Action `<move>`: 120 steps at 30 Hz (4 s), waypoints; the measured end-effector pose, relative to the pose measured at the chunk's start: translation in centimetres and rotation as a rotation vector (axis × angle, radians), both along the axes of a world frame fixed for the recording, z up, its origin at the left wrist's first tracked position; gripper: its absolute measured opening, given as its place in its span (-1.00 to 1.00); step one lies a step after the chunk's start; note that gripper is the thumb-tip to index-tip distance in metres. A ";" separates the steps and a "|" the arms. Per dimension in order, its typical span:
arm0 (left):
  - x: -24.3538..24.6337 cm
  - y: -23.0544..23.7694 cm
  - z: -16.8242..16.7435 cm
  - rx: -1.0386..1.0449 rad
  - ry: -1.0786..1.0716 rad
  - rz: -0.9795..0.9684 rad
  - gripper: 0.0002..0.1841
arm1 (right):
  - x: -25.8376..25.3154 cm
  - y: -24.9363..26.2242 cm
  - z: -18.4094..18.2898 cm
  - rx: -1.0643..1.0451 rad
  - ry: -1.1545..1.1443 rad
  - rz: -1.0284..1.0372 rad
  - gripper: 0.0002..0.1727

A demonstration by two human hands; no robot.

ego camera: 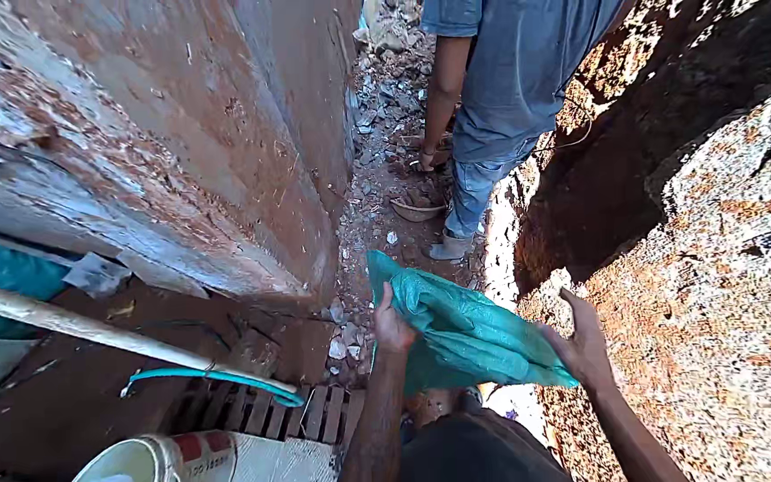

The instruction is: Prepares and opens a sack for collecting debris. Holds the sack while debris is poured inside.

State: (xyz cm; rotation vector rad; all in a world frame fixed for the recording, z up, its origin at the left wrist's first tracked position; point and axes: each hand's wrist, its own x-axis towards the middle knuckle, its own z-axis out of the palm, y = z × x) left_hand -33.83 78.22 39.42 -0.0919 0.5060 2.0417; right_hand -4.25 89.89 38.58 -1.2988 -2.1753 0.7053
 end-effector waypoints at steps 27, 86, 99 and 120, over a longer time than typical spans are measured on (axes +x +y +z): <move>0.0 -11.4 -10.1 -1.090 0.800 -0.035 -0.60 | -16.9 -0.9 -0.1 -0.529 0.385 -0.108 -0.69; 1.0 -10.5 -21.1 -0.994 1.476 -0.621 -0.11 | -3.1 -1.0 2.8 -0.530 0.543 -0.048 -0.66; -6.2 -1.9 -4.6 -0.731 0.897 -0.322 -0.60 | -1.1 6.1 5.3 0.093 -0.388 -0.367 -0.68; -11.4 2.2 -8.0 -1.243 1.005 -0.162 -0.70 | -9.8 22.5 -9.0 -0.540 -0.103 0.059 -0.70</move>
